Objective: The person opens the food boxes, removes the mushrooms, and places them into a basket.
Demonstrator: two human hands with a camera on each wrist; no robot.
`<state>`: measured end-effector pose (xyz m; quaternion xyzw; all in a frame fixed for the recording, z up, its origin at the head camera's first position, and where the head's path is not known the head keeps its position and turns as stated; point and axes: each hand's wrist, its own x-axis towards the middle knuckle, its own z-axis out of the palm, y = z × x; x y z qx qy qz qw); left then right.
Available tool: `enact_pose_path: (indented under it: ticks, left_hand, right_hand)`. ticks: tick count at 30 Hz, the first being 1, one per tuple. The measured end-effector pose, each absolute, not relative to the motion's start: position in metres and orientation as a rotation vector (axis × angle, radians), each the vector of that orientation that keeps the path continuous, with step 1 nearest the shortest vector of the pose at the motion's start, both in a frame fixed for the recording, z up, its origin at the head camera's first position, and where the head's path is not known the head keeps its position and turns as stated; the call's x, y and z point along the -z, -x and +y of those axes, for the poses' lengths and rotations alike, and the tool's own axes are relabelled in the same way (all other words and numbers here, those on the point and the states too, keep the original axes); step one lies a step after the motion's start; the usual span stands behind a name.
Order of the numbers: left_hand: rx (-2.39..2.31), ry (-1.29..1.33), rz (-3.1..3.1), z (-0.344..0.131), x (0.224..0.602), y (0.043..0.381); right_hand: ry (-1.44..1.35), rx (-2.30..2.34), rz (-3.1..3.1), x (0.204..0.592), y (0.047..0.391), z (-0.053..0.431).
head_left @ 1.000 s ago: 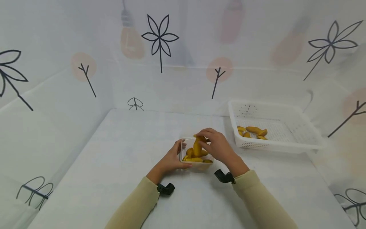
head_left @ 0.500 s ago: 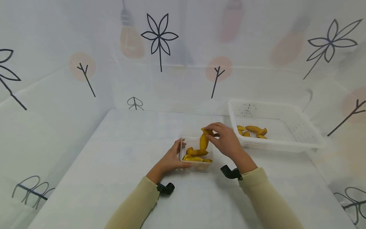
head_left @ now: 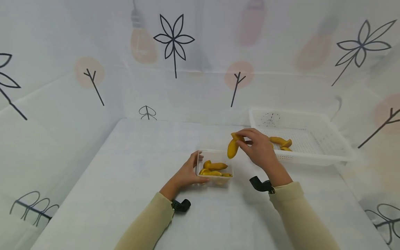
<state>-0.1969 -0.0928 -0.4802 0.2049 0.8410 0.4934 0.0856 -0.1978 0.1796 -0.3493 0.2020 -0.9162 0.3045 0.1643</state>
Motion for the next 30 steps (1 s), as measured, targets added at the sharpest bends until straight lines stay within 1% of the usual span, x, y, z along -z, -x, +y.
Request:
enact_pose_path:
  ticks: [30]
  left_hand:
    - [-1.486,-0.623,2.498,-0.092,0.477,0.195]
  right_hand:
    - [-0.261,-0.884,-2.558,0.335,0.215,0.252]
